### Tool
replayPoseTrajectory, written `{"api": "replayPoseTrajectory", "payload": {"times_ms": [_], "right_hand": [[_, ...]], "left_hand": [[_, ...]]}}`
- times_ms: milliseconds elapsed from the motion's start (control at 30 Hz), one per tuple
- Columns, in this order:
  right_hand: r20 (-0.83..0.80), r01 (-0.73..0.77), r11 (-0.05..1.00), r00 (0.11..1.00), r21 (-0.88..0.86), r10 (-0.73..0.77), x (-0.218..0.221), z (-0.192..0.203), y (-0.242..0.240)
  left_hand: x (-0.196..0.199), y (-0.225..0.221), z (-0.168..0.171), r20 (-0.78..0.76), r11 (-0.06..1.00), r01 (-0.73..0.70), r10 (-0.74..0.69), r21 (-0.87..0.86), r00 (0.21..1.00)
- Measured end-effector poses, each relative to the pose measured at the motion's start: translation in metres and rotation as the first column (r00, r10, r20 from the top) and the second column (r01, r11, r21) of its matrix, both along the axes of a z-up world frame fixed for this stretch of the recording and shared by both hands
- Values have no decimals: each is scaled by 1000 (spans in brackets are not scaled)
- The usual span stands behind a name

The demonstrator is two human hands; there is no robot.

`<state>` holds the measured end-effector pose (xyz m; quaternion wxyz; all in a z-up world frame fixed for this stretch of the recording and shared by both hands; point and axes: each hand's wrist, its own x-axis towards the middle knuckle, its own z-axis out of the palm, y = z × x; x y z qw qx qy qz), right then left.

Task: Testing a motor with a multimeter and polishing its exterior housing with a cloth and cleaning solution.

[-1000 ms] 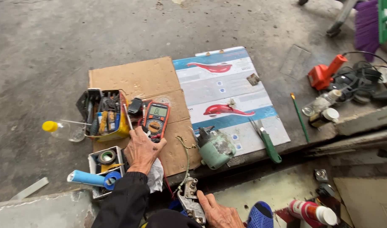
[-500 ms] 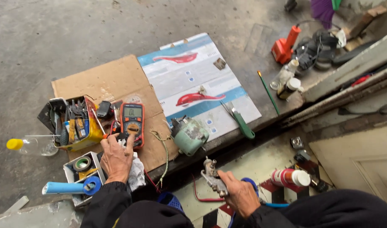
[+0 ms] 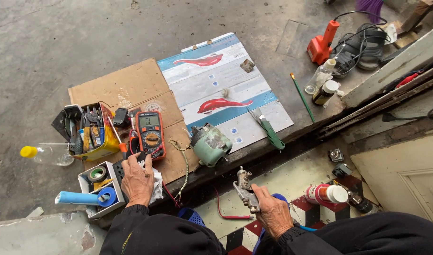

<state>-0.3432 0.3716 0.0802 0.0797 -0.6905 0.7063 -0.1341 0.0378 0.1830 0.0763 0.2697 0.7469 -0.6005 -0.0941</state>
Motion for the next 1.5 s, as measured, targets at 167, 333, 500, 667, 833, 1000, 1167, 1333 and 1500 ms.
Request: {"api": "replayPoseTrajectory", "payload": {"times_ms": [167,333,500,667,833,1000,1167,1333,1500], "right_hand": [[169,-126,992,978,20,120,11,23,-4],[298,-131,986,942,-100,156,43,59,-33],[240,-39,984,967,-174,81,51,75,-57],[285,110,993,954,-30,-97,29,59,-47],[213,195,980,957,42,-199,11,38,-49],[219,224,975,952,-15,-215,10,36,-57],[297,233,972,928,9,-225,16,58,-78],[311,142,990,940,16,-140,25,92,-129],[295,-32,1000,955,1,30,39,126,-173]], "left_hand": [[-7,-1,-2,27,1000,0,0,-11,1000],[-10,-1,-1,22,1000,-18,18,18,1000],[-6,-2,1,-33,997,-8,11,81,999],[4,-2,7,-124,1000,-20,22,21,992],[8,-3,15,-160,987,-48,23,-155,987],[7,-3,22,-232,979,-111,70,-170,970],[23,-18,17,-303,965,-192,132,-177,944],[29,-33,10,-303,935,-246,164,-257,939],[44,-54,-20,-332,895,-431,375,-114,866]]}}
